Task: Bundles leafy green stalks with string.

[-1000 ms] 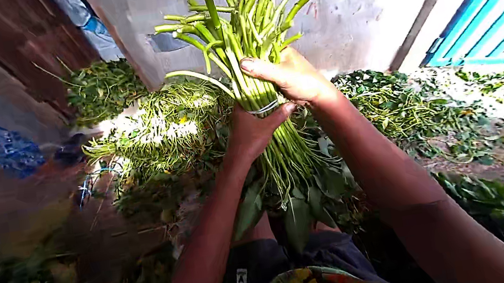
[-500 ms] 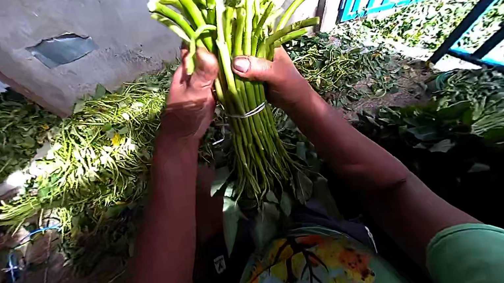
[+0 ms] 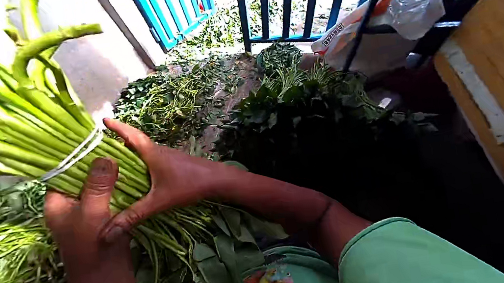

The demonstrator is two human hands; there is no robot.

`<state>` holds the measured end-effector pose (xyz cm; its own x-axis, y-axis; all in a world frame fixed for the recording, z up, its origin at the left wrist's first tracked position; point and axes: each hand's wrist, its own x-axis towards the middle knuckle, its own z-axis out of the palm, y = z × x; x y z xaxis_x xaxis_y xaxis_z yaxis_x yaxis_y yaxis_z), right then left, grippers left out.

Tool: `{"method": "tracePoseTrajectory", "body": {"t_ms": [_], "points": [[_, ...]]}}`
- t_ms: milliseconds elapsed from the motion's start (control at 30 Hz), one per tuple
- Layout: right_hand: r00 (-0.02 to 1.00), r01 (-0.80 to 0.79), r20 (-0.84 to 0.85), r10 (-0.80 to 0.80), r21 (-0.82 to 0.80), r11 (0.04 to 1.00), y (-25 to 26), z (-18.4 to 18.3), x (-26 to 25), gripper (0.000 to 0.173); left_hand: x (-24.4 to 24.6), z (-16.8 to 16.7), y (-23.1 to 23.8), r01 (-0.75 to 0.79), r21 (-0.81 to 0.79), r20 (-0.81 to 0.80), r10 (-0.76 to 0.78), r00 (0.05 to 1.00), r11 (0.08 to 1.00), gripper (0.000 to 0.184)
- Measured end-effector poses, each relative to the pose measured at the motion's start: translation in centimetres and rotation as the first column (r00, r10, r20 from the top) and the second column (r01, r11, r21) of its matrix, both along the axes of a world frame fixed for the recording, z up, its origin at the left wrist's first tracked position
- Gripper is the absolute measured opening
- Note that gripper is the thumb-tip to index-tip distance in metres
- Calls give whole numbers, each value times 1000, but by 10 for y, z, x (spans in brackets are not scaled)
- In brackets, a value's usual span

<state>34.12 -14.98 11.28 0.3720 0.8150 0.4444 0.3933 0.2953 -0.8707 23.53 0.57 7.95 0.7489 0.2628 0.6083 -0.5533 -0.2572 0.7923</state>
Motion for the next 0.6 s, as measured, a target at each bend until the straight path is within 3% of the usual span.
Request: {"method": "tracePoseTrajectory", "body": {"t_ms": [33,67,133,200,300,333,400,500,533,600], "points": [[999,14,-42,-14,-10,1000,-19,1,10,115,17,18,-45,-209,-106,-126,195,973,972,38],[993,19,-114,-19,-4,1000,-39,0,22,110,32,29,-68,-208,-129,-189,182,965,970,58],[966,60,-253,-48,40,997,-78,-10,47,97,56,35,-83,-28,-43,-244,17,970,999,91],[930,173,-331,-162,4,985,-132,-12,72,79,70,30,-73,39,140,-303,5,953,989,104],[840,411,-339,-424,-116,904,-237,-16,122,33,66,3,-30,-143,155,-370,191,909,977,89],[821,448,-305,-483,-180,876,-273,-17,147,26,57,-12,-8,-214,160,-405,262,876,963,80],[746,513,-311,-589,-297,806,-338,-24,189,31,25,-40,35,-379,169,-520,409,750,910,65],[507,664,-106,-855,-584,466,-380,-23,217,32,-47,-77,86,-583,63,-663,471,582,810,49],[443,693,-41,-895,-618,371,-382,-29,221,32,-72,-86,99,-628,38,-695,472,542,777,46],[221,811,128,-967,-575,108,-368,-51,221,28,-112,-100,110,-706,14,-747,477,464,708,42]]}}
